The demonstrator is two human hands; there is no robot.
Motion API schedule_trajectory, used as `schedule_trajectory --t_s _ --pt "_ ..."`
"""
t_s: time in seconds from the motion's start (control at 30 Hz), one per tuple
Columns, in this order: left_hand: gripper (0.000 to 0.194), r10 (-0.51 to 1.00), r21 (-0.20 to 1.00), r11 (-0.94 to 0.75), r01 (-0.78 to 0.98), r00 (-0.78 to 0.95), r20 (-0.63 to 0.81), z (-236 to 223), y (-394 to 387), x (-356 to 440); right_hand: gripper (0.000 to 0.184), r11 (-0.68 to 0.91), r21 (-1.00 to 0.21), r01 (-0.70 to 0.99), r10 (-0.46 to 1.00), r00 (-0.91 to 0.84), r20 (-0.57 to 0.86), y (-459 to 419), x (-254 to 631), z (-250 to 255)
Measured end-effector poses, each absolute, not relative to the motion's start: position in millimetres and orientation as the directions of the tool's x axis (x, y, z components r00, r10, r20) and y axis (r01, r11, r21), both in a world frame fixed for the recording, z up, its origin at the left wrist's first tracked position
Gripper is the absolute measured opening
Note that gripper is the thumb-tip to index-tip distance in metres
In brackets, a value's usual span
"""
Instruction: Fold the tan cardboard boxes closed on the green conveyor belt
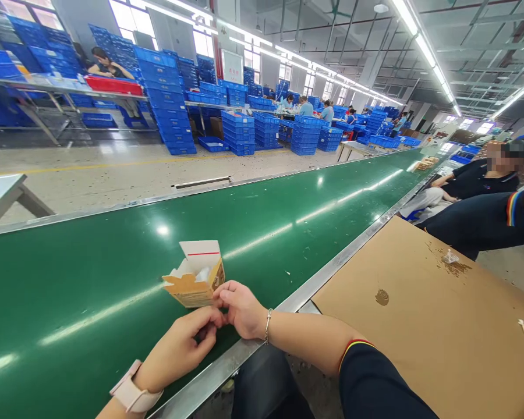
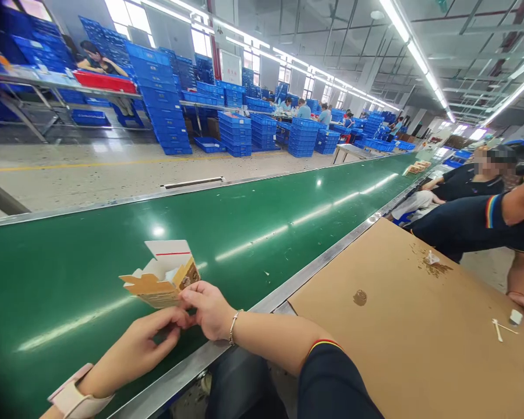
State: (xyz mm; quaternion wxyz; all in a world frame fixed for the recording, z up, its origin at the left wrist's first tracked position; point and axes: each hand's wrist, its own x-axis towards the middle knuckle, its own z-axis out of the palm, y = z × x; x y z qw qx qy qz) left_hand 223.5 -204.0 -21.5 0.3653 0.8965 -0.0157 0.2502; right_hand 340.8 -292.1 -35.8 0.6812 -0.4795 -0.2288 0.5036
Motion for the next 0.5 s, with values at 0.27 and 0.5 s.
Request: schedule_trajectory --t_s 0.27,0.5 --pt "0.042 0.690 0.695 -0.719 0.002 0.130 0.712 -49 -154 231 0.043 0.199 -0.779 0.594 0.690 0.480 0.542 -294 391 -54" --pt "0.054 0.430 0.673 -0.739 -0.008 0.764 0.481 -65 -128 264 0.067 0.104 -0.560 0.822 0.792 0.272 0.547 -286 425 -59"
